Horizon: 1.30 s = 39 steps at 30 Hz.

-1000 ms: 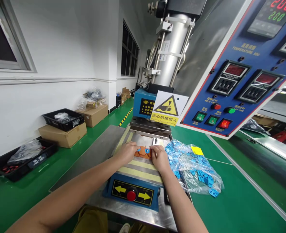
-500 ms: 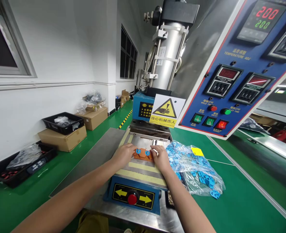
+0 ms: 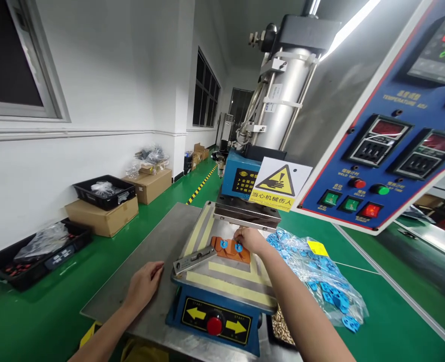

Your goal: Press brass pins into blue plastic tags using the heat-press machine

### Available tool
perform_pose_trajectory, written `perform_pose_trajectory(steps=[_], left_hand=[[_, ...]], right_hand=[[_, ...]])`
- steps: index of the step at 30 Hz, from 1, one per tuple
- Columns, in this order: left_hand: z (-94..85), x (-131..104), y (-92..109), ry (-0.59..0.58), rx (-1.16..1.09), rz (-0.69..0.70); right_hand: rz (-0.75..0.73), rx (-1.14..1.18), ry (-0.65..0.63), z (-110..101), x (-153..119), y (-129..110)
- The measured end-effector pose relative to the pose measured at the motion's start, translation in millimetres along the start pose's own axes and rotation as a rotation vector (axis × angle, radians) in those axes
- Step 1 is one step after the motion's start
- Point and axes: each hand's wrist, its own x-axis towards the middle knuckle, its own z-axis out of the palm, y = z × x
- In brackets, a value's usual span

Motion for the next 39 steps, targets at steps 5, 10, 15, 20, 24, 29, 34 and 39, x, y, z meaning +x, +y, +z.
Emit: perform_pose_trajectory(steps=[5, 10, 15, 20, 24, 29, 34, 39], left_hand=[[8.5, -1, -9, -0.041, 0.045, -0.014], [8.5, 5, -14, -0.048, 0.089, -0.02], [10.2, 4, -15, -0.049, 0.132, -0.026], [10.7, 4, -16, -0.048, 0.132, -0.025], [11.1, 4, -16, -0.029, 0.125, -0.015], [9.7, 4, -13, -0.039, 0.123, -0.023], [6.7, 4, -9, -0.076, 0.136, -0.04], [5.9, 3, -7, -0.072, 0.152, -0.047]], right_hand=[[0.063, 0.053, 0.016, -3, 1, 2], [0.135, 0.223, 0.155, -8, -20, 6], [0.092, 0.369, 0.216, -4, -49, 0], [0.032, 0.384, 0.27, 0, -55, -8], [-0.039, 0.383, 0.3, 5, -50, -8], [-0.026, 0.369, 0.289, 10, -48, -6], [-0.032, 0.369, 0.289, 11, -50, -4], [-0.049, 0.337, 0.298, 11, -51, -3]])
